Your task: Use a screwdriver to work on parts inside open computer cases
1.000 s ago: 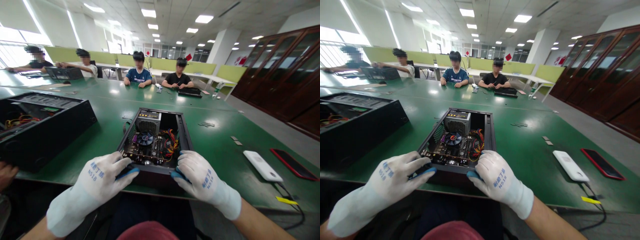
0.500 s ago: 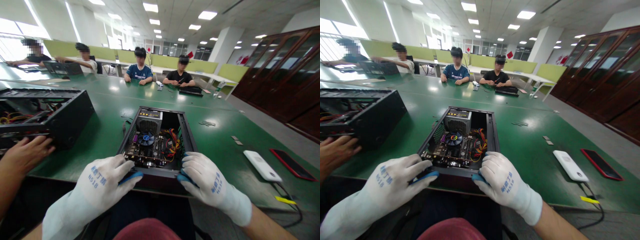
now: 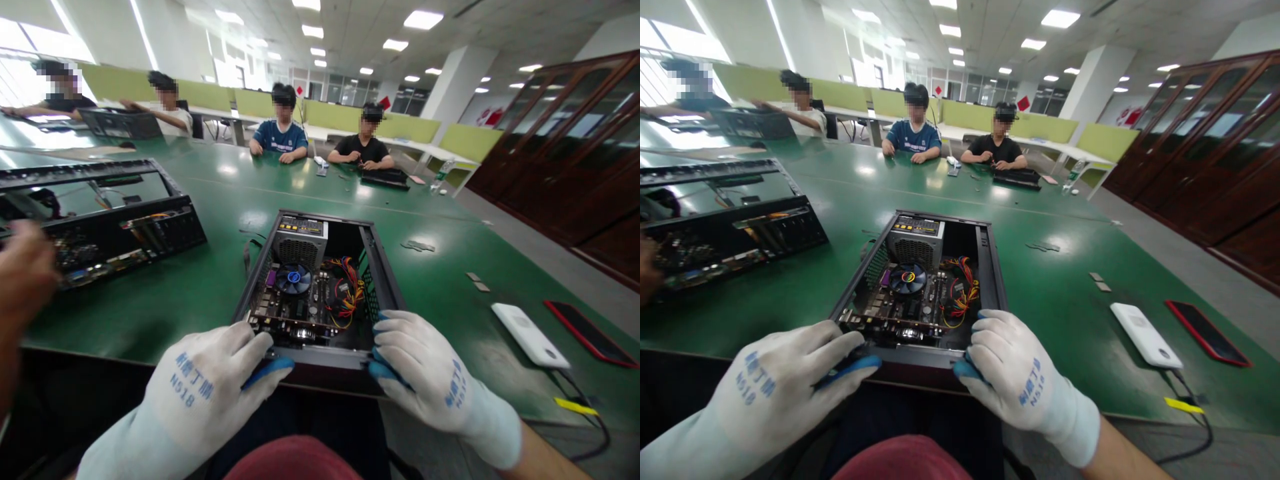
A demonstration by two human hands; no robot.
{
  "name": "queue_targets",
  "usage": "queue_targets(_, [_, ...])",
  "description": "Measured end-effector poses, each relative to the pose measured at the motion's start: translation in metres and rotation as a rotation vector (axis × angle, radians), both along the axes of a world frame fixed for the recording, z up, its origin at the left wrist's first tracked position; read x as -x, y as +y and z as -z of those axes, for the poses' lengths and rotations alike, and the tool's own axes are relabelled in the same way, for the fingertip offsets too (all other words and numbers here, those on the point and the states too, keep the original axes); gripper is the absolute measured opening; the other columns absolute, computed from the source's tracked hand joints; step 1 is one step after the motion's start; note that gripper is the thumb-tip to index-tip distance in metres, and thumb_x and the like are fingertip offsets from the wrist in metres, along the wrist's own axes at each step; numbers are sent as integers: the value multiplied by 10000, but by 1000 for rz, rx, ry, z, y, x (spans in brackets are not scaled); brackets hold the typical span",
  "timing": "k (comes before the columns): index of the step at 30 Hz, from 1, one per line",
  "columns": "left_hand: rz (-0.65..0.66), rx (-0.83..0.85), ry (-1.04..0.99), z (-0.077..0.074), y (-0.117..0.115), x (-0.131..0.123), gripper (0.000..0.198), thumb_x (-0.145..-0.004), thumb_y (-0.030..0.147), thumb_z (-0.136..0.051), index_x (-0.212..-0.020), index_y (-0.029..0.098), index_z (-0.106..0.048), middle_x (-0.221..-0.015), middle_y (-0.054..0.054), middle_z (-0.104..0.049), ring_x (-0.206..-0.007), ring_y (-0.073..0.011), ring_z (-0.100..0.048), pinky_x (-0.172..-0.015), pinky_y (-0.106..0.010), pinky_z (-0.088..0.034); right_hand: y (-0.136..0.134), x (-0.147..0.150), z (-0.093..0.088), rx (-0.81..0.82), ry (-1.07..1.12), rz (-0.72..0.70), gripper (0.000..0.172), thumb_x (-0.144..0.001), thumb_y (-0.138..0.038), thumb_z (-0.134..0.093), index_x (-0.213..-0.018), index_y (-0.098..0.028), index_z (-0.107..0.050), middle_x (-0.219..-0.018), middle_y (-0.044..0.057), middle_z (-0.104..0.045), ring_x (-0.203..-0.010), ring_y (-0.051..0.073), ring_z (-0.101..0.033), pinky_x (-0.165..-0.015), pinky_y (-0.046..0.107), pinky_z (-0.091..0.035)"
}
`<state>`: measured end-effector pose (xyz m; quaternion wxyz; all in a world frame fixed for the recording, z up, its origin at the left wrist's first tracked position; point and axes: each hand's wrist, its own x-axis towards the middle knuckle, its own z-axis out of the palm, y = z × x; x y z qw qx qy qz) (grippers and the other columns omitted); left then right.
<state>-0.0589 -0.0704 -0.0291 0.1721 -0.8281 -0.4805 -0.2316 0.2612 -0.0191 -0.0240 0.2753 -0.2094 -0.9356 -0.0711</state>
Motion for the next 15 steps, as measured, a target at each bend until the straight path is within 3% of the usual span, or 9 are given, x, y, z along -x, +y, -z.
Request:
queue_targets(9, [-29,-1,-12,-2,1,-7,354,-1002,488,-510,-873,232,-717,-769,-29,-702,-602,-189,-672,-536,-307,-464,11,-3,-3,-22,3,-22,96,-951,-252,-580,-903,-190,-637,-843,89,-722,-877,237,-701,-950,462,-568])
queue_targets(12, [-31,25,-20,-1,1,-8,343,-992,489,-524,-875,234,-721,-789,-31,-703,-619,-197,-679,-542,-317,-473,7,-1,-16,85,-21,46,83,-957,-264,-608,-958,-201,-662,-867,77,-727,-886,231,-697,-947,438,-556])
queue_targets(15, [-27,38,-41,-1,1,-8,307,-982,466,-552,-864,237,-720,-817,-31,-707,-650,-203,-688,-555,-319,-484,5,10,-35,144,-80,154,186,-977,-357,-607,-987,-189,-686,-930,106,-734,-930,255,-693,-889,422,-551])
